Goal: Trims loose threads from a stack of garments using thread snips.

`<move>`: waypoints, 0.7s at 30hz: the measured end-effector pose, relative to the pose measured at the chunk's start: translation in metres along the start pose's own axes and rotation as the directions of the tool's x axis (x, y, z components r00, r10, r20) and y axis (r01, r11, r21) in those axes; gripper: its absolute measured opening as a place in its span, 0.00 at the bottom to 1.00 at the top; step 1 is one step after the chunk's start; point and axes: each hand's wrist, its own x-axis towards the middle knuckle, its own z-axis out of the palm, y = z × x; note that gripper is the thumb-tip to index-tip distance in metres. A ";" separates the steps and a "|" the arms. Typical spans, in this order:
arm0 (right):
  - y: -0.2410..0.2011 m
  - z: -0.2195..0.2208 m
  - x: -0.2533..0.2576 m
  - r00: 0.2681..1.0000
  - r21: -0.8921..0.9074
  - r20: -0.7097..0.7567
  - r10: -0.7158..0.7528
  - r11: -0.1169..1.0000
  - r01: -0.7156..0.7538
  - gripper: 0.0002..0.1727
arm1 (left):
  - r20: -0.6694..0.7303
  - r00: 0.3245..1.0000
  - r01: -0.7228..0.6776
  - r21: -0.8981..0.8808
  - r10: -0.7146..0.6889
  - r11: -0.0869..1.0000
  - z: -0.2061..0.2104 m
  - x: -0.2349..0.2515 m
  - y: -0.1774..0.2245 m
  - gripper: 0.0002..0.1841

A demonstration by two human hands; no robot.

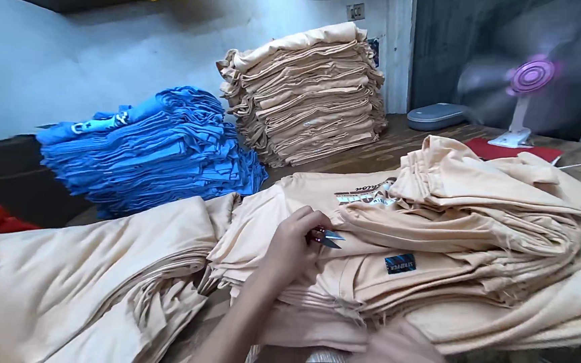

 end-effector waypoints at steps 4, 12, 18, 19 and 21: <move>0.011 0.024 0.038 0.933 -0.246 -0.353 0.077 0.954 -0.171 0.23 | 0.081 0.995 0.057 0.015 -0.058 0.998 -0.009 -0.007 0.019 0.17; 0.014 0.029 0.004 0.926 0.004 -0.353 -0.133 0.990 0.144 0.08 | -0.020 0.996 -0.092 -0.011 0.091 0.996 -0.035 -0.056 0.023 0.11; 0.012 0.033 0.009 0.883 -0.317 -0.465 -0.059 0.943 -0.103 0.19 | -0.200 0.959 -0.171 0.162 0.203 0.972 -0.033 -0.085 0.024 0.12; 0.017 0.042 0.015 0.872 -0.352 -0.485 -0.068 0.928 -0.123 0.17 | -0.216 0.951 -0.184 0.175 0.220 0.967 -0.031 -0.087 0.024 0.12; 0.026 0.058 0.020 0.845 -0.347 -0.523 -0.113 0.933 -0.090 0.07 | -0.237 0.939 -0.210 0.180 0.250 0.961 -0.028 -0.088 0.023 0.12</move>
